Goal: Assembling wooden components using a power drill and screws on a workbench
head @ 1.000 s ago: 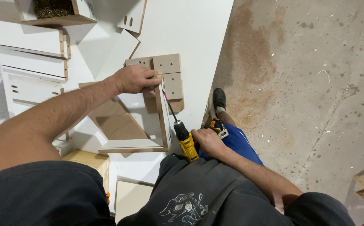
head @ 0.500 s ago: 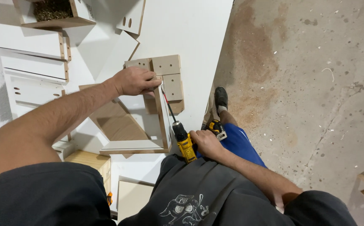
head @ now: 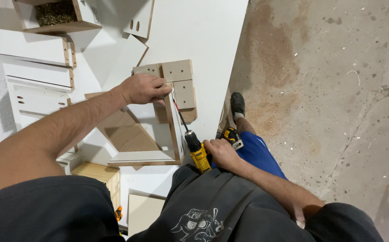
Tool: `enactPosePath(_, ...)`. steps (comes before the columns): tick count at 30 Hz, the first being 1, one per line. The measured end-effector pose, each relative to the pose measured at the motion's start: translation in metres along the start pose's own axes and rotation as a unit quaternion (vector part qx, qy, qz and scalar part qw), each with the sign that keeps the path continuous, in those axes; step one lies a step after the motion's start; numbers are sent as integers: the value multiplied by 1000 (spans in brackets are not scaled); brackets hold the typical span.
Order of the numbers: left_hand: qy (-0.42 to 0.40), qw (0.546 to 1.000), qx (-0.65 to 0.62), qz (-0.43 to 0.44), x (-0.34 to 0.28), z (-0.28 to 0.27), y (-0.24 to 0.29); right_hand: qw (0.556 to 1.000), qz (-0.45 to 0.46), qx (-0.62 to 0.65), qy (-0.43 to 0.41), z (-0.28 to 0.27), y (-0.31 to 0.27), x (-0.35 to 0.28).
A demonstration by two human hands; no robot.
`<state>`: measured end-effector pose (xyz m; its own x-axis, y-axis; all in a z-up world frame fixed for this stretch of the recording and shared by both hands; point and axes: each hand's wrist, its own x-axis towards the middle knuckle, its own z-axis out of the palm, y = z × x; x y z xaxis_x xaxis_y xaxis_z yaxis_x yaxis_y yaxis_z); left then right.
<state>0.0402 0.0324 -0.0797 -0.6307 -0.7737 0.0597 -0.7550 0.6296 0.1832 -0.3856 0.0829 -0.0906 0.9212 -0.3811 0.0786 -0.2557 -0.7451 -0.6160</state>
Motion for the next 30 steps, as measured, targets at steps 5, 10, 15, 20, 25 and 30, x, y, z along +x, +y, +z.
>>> enactPosePath(5, 5, 1000, -8, 5, 0, -1, 0, 1000, 8, 7, 11, 7, -1, -6)
enactPosePath(10, -4, 1000, -13, 2, 0, 1, 0, 1000, 5, 9, -2, 5, 0, -4)
enactPosePath(15, -19, 999, -29, 7, 3, -7, 1, 1000, 5, 7, -5, 11, 3, -12)
enactPosePath(20, -1, 1000, -9, 13, 0, 3, 0, 1000, 5, 17, -3, 5, 2, -15)
enactPosePath(25, 0, 1000, -2, -4, -1, -2, 0, 1000, 4, 11, -1, 8, 3, -12)
enactPosePath(30, -10, 1000, 0, -9, 3, -7, 3, 1000, 5, 10, -1, 8, 2, -11)
